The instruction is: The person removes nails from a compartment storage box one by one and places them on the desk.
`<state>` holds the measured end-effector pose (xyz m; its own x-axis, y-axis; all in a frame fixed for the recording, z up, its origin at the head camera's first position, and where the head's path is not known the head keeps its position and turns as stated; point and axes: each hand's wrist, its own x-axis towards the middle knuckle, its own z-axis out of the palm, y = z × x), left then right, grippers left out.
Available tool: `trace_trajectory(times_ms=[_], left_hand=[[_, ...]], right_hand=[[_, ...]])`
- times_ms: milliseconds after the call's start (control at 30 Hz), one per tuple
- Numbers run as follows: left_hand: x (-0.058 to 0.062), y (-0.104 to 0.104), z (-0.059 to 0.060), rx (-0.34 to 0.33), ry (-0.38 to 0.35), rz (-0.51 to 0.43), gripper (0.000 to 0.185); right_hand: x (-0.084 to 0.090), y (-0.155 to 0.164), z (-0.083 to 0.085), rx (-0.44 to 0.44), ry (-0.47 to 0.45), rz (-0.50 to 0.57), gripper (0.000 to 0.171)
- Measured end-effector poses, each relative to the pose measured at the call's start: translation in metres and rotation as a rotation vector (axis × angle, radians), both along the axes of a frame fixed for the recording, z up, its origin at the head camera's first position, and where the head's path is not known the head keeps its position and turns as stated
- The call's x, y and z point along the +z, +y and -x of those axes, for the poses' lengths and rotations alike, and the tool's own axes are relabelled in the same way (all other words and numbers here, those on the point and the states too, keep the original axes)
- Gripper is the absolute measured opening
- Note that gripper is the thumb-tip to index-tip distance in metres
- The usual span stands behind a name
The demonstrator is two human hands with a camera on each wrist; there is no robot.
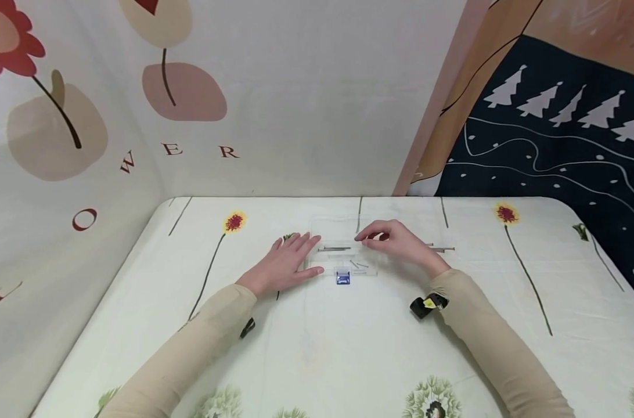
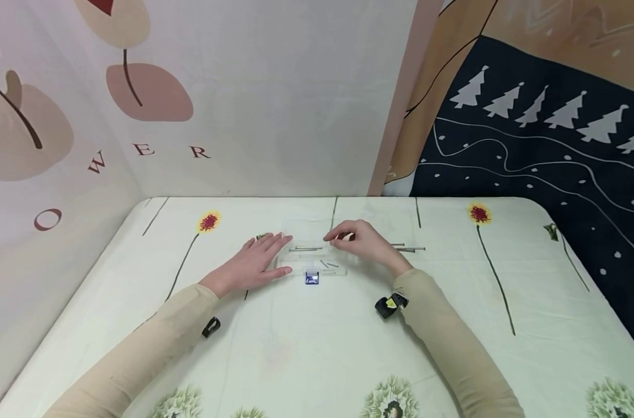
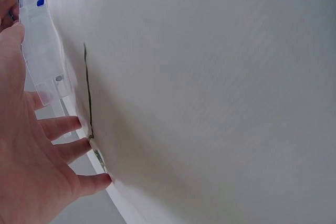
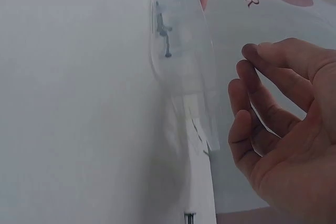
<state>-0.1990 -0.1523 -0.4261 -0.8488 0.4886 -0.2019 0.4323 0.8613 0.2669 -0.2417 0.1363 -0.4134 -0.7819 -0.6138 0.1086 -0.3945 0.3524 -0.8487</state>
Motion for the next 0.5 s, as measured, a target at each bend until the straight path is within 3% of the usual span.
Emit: trace_trajectory(times_ms=[300,500], left_hand=[[0.000,0.000,0.000,0.011,0.001,0.017,0.080],[0.002,0.001,0.000,0.004,-0.001,0.010,0.080]], right_hand=[[0.000,-0.020,-0.004,0.031,0.053,0.026,0.018],[-0.002,-0.028,-0.007,0.047,0.019,0.007,0.019]])
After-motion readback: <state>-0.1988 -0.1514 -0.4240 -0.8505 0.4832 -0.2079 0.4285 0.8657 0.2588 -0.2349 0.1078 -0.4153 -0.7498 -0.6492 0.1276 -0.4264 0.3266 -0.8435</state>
